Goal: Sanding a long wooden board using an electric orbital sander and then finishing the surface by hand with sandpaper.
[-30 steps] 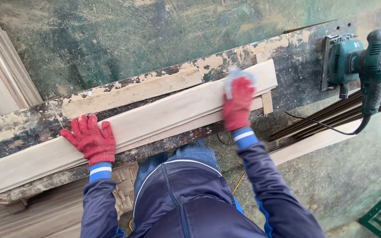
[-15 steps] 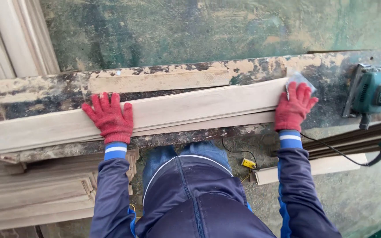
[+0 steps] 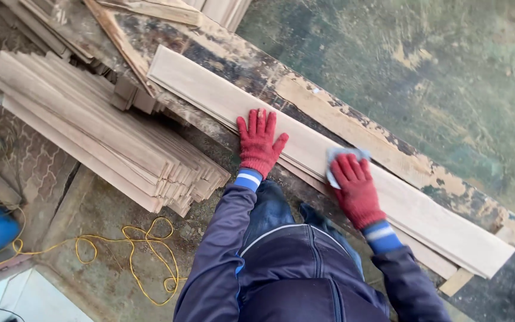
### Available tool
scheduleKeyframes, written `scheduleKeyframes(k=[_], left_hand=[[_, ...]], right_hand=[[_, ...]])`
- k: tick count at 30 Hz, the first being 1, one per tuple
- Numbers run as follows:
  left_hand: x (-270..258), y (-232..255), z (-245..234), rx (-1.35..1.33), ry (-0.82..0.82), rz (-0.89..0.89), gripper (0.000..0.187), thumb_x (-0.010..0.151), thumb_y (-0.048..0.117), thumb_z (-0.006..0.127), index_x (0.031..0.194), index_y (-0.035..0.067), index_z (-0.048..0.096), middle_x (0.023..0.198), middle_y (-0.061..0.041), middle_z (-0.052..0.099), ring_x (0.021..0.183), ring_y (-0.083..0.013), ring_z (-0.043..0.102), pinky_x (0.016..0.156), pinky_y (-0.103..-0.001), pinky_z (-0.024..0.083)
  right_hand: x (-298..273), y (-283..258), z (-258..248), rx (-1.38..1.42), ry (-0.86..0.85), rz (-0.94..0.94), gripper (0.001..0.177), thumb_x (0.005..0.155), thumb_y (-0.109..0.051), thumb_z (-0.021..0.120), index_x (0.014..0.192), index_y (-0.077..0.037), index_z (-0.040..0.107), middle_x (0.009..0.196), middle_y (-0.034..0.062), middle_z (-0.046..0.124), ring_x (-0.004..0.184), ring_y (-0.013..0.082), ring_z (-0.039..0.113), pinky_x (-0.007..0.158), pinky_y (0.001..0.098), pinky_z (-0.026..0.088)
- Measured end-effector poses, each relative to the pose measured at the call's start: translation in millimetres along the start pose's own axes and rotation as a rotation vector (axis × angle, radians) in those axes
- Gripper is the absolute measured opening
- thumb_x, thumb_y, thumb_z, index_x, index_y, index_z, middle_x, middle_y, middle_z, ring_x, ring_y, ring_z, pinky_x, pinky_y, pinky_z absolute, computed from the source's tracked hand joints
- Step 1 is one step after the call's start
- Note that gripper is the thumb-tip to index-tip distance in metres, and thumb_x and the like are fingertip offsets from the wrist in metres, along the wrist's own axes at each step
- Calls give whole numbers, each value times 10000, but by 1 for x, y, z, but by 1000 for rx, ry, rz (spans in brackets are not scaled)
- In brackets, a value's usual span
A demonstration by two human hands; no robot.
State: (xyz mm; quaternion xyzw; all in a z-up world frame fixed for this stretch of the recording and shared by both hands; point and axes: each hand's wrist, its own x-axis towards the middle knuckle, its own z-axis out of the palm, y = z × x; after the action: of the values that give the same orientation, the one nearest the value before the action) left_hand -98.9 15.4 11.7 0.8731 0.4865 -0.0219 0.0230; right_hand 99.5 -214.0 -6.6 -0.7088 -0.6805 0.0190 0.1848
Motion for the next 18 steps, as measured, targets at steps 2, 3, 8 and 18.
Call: scheduleKeyframes(k=[2, 3, 8, 18], left_hand=[[-2, -28, 13, -18, 12, 31, 759, 983, 679, 459, 1545, 170, 490, 1593, -183, 467, 1544, -361, 324, 1273, -653, 67], [-1, -45, 24, 5, 100, 64, 808, 974, 678, 476, 1567, 130, 445, 1621, -182, 418, 1543, -387, 298, 1255, -681, 61], [38, -158, 2, 80, 28, -152, 770, 1030, 670, 327, 1539, 105, 447, 1619, -177, 390, 1532, -403, 260, 1240, -664, 16], [152, -359, -29, -13, 21, -290, 494, 937, 534, 693, 1192, 111, 691, 1216, -131, 625, 1108, -361, 533, 916, -555, 429]], right_hand=[[-38, 19, -22, -15, -1, -2, 602, 873, -459, 671, 1384, -144, 628, 1448, 134, 613, 1362, 367, 561, 1171, 550, 412], [-60, 27, -33, -25, -70, 64, 661, 808, -323, 702, 1427, -125, 586, 1513, 128, 566, 1426, 361, 513, 1235, 552, 376], [-108, 37, -53, -52, -164, 172, 723, 738, -202, 754, 1436, -122, 582, 1551, 96, 564, 1468, 340, 519, 1283, 556, 395], [31, -52, -13, -39, -168, 230, 641, 751, -124, 740, 1372, -43, 602, 1510, 160, 570, 1421, 391, 527, 1250, 561, 402]])
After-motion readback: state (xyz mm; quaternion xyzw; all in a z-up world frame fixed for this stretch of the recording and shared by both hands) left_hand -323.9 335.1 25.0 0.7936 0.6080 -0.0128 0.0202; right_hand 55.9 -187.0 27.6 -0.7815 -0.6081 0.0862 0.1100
